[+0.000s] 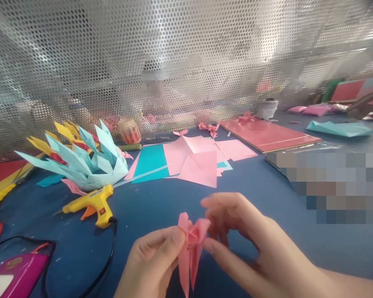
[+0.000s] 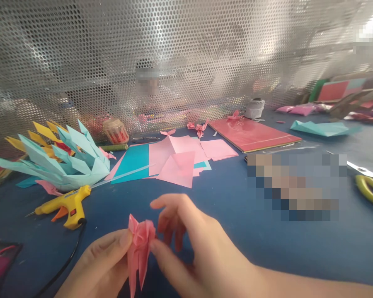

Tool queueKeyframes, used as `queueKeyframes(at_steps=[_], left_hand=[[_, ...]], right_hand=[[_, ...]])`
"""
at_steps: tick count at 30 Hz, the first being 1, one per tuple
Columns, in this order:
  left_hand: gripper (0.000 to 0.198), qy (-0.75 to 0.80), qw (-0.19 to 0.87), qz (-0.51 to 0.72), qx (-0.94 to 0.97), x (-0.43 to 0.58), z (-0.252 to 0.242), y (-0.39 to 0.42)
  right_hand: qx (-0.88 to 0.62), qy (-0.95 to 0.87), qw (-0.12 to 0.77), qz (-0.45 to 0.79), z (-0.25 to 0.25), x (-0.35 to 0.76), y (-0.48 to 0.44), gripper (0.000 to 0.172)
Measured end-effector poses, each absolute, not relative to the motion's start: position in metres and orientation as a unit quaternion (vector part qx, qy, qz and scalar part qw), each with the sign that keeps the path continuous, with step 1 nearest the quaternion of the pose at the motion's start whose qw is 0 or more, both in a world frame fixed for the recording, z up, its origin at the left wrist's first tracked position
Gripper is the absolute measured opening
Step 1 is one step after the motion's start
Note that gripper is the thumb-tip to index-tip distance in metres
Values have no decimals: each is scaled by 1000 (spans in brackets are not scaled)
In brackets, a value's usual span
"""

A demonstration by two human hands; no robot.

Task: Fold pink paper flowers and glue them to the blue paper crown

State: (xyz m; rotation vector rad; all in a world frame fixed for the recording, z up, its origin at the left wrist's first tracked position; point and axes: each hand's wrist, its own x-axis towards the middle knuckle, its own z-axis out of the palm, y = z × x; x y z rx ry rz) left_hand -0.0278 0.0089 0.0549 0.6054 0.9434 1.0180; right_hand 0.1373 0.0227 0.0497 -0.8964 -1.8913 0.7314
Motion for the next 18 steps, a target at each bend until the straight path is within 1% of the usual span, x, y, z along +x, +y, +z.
queueKeyframes(at_steps=[2,3,5,7,8,10,14,18], left_hand=[[17,416,726,467,286,-29,53,10],[15,411,725,469,291,-30,52,11],[11,403,725,473,296,-32,51,12],[13,400,727,473,296,-32,52,12],[15,399,728,471,298,-33,52,12],[19,400,732,465,297,-33,52,12],[21,408,728,462,301,-32,52,11],[15,419,718,470,296,-35,48,9]], right_hand=[[-335,-727,468,375,47,135,28,47],[-320,-709,468,420,46,134,30,48],[-300,-674,443,509,46,132,33,38],[-301,-634,419,576,46,131,34,23],[-309,-614,412,599,46,130,34,18],[-325,-576,410,628,47,128,35,15],[-325,-523,413,671,50,126,35,14],[-328,-525,404,674,53,127,34,14]])
